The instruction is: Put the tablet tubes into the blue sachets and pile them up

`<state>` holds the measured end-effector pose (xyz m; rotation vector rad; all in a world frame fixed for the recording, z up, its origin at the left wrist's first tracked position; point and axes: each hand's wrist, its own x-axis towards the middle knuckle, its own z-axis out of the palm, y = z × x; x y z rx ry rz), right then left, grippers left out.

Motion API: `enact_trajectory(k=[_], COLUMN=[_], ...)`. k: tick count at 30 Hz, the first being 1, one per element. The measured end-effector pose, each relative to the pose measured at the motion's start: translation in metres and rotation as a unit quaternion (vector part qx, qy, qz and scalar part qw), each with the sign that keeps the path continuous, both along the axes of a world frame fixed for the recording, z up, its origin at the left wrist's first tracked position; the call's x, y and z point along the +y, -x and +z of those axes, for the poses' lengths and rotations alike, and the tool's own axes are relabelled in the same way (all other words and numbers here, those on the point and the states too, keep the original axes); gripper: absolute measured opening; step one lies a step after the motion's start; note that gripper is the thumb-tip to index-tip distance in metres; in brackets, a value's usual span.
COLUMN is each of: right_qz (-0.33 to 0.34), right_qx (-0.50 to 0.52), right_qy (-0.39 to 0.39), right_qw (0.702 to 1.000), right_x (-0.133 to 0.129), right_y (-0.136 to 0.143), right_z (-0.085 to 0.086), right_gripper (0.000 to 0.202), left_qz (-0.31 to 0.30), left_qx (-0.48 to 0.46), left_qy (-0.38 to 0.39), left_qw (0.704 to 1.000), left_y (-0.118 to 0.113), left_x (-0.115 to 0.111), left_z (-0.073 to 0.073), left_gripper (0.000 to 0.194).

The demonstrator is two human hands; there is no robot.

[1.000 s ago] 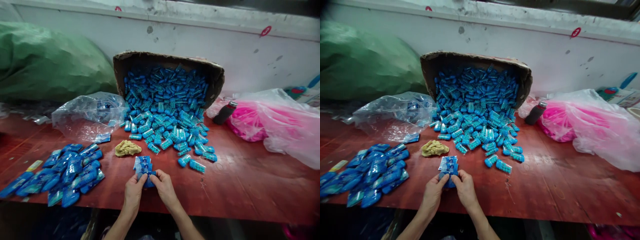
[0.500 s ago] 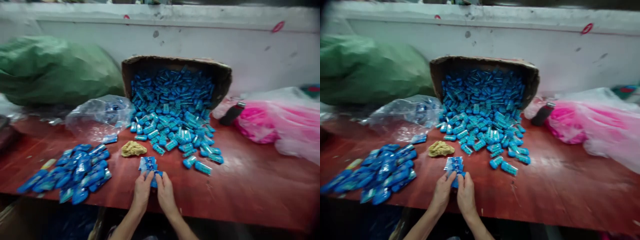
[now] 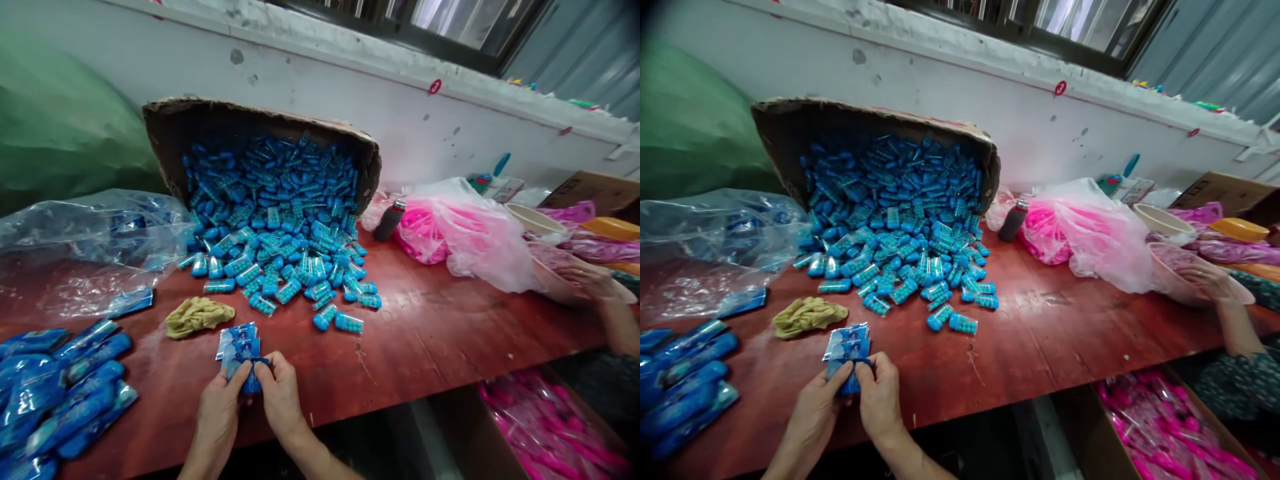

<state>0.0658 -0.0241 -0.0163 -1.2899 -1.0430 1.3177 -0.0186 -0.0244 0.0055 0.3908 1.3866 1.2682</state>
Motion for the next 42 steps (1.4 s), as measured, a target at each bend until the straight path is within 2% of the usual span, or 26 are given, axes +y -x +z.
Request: enact_trajectory(k=[4,7,11,14,16,18,20,22,24,27,29,31,32,34,36,38,40,42], right_qz=[-0.014,-0.023,-0.002,0.031,0.025,0.036,0.067,0.071,0.026,-0.053,-0.034,0.011,0.032,0.059,0.077,0.075,0.048,0.044], right_qx=[-0.026,-0.043,-0.016,0.018,-0.024,-0.123,-0.222,-0.289,-0.333,-0.412,-0.569,-0.658,-0.677,-0.687,-0.680,-0.647,-0.556,-0.388], right_qy=[-0.001,-0.016,-0.016,0.006,-0.013,-0.062,-0.110,-0.139,-0.140,-0.097,-0.031,0.005,0.010,0.002,-0.016,-0.037,-0.060,-0.060], right_qw=[1.000,0.999,1.000,0.999,0.999,0.990,0.967,0.944,0.932,0.905,0.821,0.753,0.736,0.724,0.729,0.758,0.827,0.918], right_x=[-0.003,-0.005,-0.003,-0.002,-0.002,-0.003,-0.003,0.000,0.008,0.026,0.037,0.044,0.047,0.048,0.046,0.041,0.033,0.024], right_y=[0.003,0.003,-0.001,-0.006,-0.009,-0.012,-0.019,-0.035,-0.061,-0.105,-0.123,-0.128,-0.126,-0.116,-0.103,-0.090,-0.078,-0.064], right_z=[0.000,0.001,0.001,0.004,0.008,0.014,0.021,0.027,0.031,0.032,0.030,0.029,0.030,0.031,0.033,0.034,0.033,0.031], right_gripper=[0.022,0.025,0.029,0.029,0.031,0.035,0.039,0.035,0.016,0.031,0.038,0.041,0.040,0.036,0.033,0.035,0.038,0.042], left_qz=[-0.002,-0.022,-0.040,-0.078,-0.105,-0.105,-0.092,-0.090,-0.095,-0.107,-0.115,-0.118,-0.120,-0.123,-0.122,-0.120,-0.123,-0.140], left_qx=[0.015,0.011,0.016,-0.024,-0.048,-0.048,-0.047,-0.060,-0.079,-0.108,-0.126,-0.146,-0.156,-0.171,-0.169,-0.142,-0.081,0.004], left_qy=[-0.010,-0.012,-0.009,0.002,0.011,0.022,0.031,0.035,0.036,0.046,0.054,0.058,0.058,0.056,0.056,0.056,0.045,0.014], left_qw=[1.000,1.000,0.999,0.997,0.993,0.993,0.994,0.994,0.992,0.987,0.984,0.981,0.979,0.976,0.976,0.981,0.988,0.990], left_y=[-0.001,-0.004,-0.006,-0.004,0.000,0.003,0.006,0.008,0.010,0.012,0.012,0.012,0.012,0.013,0.014,0.015,0.017,0.018], left_x=[0.002,0.003,0.003,0.001,-0.002,-0.004,-0.005,-0.005,-0.005,-0.007,-0.009,-0.012,-0.013,-0.014,-0.013,-0.011,-0.009,-0.007], left_z=[-0.010,-0.012,-0.005,0.004,0.009,0.011,0.009,0.006,0.002,-0.001,-0.003,-0.003,-0.004,-0.004,-0.004,-0.005,-0.006,-0.008], left_gripper=[0.031,0.030,0.033,0.036,0.037,0.035,0.034,0.034,0.035,0.037,0.036,0.031,0.028,0.025,0.025,0.029,0.034,0.036])
